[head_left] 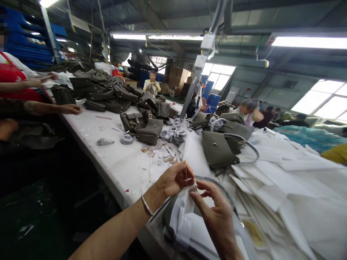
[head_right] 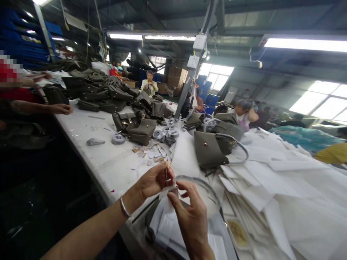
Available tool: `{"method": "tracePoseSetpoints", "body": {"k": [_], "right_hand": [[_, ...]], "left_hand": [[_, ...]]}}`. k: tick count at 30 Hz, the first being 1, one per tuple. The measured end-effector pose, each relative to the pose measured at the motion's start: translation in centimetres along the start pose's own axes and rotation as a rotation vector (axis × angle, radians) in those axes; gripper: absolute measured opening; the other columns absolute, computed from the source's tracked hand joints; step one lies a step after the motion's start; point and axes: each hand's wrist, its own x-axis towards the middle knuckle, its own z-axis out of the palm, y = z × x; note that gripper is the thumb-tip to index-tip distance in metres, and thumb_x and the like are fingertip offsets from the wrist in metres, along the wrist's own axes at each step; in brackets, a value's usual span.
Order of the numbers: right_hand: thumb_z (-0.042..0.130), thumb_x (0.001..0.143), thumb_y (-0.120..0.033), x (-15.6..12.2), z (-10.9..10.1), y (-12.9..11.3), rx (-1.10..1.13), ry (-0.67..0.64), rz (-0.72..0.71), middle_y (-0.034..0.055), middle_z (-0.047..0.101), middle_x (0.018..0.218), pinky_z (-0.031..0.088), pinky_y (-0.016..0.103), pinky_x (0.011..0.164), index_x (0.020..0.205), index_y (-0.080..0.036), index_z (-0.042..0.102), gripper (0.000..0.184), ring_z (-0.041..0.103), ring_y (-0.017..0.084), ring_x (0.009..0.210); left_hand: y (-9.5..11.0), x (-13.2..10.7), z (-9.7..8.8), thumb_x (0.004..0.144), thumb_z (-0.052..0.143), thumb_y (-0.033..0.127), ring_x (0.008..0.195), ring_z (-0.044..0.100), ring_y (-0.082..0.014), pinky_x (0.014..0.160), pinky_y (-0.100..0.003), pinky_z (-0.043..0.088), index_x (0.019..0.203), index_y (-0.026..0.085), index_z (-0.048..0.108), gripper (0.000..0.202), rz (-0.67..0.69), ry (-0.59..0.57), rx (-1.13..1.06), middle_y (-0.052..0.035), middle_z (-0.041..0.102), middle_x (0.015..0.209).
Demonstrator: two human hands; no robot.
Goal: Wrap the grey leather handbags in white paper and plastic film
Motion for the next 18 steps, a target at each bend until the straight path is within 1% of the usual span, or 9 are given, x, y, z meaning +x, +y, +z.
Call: {"method": "tracePoseSetpoints", "body": {"k": [2, 3, 5, 7, 9, 11, 13, 15, 18], "right_hand": [[0.073, 0.08, -0.044, -0.4, 0.1, 0.4, 0.055, -0.053, 0.105, 0.0052, 0.071, 0.092, 0.056, 0.029, 0.066, 0.103, -0.023, 0.072, 0.031, 0.065, 0.019, 0.073], [0.073, 0.079, -0.045, -0.5, 0.2, 0.6, 0.112, -0.086, 0.163, 0.0059, 0.072, 0.092, 0.056, 0.03, 0.067, 0.103, -0.022, 0.072, 0.033, 0.066, 0.019, 0.074], [0.075, 0.077, -0.047, -0.5, 0.3, 0.8, 0.276, -0.153, 0.268, 0.0075, 0.073, 0.091, 0.057, 0.032, 0.07, 0.104, -0.02, 0.072, 0.038, 0.067, 0.021, 0.077], [0.079, 0.073, -0.048, -0.5, 0.4, 0.7, 0.456, -0.206, 0.342, 0.0082, 0.073, 0.09, 0.057, 0.034, 0.073, 0.105, -0.02, 0.072, 0.044, 0.068, 0.023, 0.08], [0.082, 0.07, -0.047, -0.4, 0.3, 0.4, 0.562, -0.243, 0.392, 0.0084, 0.074, 0.091, 0.057, 0.032, 0.069, 0.105, -0.02, 0.073, 0.045, 0.068, 0.023, 0.08], [0.082, 0.071, -0.045, -0.5, 0.2, 0.1, 0.597, -0.266, 0.413, 0.0088, 0.074, 0.092, 0.056, 0.03, 0.064, 0.103, -0.02, 0.075, 0.041, 0.068, 0.022, 0.078], [0.081, 0.073, -0.044, -0.7, 0.2, 0.1, 0.611, -0.259, 0.401, 0.0083, 0.075, 0.091, 0.056, 0.029, 0.064, 0.1, -0.021, 0.076, 0.036, 0.067, 0.02, 0.075], [0.08, 0.075, -0.044, -0.9, 0.2, 0.4, 0.642, -0.235, 0.388, 0.0074, 0.075, 0.087, 0.057, 0.031, 0.068, 0.099, -0.021, 0.077, 0.033, 0.067, 0.019, 0.072], [0.072, 0.083, -0.048, -1.3, 0.2, 0.7, 0.674, -0.235, 0.382, 0.0085, 0.076, 0.089, 0.059, 0.037, 0.076, 0.104, -0.023, 0.077, 0.033, 0.071, 0.022, 0.074]], "left_hand": [[-0.6, -0.2, 0.4, 0.08, 0.079, 0.03, 0.069, 0.064, -0.0116, 0.071, -0.025, 0.054, 0.075, 0.013, 0.064, 0.024, -0.019, 0.018, -0.178, -0.002, 0.067, 0.072], [-0.8, -0.3, 0.6, 0.082, 0.077, 0.028, 0.069, 0.064, -0.0115, 0.071, -0.025, 0.054, 0.076, 0.012, 0.063, 0.022, -0.034, 0.015, -0.231, -0.0018, 0.067, 0.072], [-0.9, -0.5, 1.0, 0.085, 0.074, 0.024, 0.069, 0.064, -0.0114, 0.069, -0.024, 0.054, 0.076, 0.012, 0.062, 0.019, -0.069, -0.004, -0.297, -0.0011, 0.065, 0.072], [-0.9, -0.7, 1.2, 0.085, 0.073, 0.022, 0.069, 0.065, -0.0114, 0.066, -0.023, 0.053, 0.076, 0.013, 0.06, 0.018, -0.113, -0.033, -0.348, -0.0001, 0.063, 0.071], [-1.0, -0.9, 1.3, 0.084, 0.073, 0.021, 0.069, 0.064, -0.0115, 0.064, -0.021, 0.052, 0.077, 0.014, 0.058, 0.018, -0.144, -0.077, -0.385, 0.0007, 0.061, 0.071], [-1.0, -1.0, 1.2, 0.084, 0.073, 0.021, 0.069, 0.063, -0.0113, 0.061, -0.02, 0.051, 0.078, 0.014, 0.056, 0.019, -0.142, -0.136, -0.404, 0.0014, 0.058, 0.071], [-1.1, -1.2, 1.1, 0.084, 0.073, 0.02, 0.068, 0.061, -0.0104, 0.056, -0.017, 0.049, 0.077, 0.015, 0.054, 0.021, -0.116, -0.188, -0.418, 0.0023, 0.054, 0.07], [-1.1, -1.3, 1.1, 0.085, 0.071, 0.019, 0.065, 0.059, -0.0088, 0.051, -0.013, 0.046, 0.076, 0.016, 0.051, 0.022, -0.094, -0.21, -0.451, 0.0032, 0.051, 0.068], [-1.2, -1.3, 1.2, 0.086, 0.069, 0.017, 0.063, 0.056, -0.0072, 0.048, -0.009, 0.042, 0.076, 0.016, 0.048, 0.023, -0.075, -0.199, -0.511, 0.0039, 0.047, 0.066]]}}
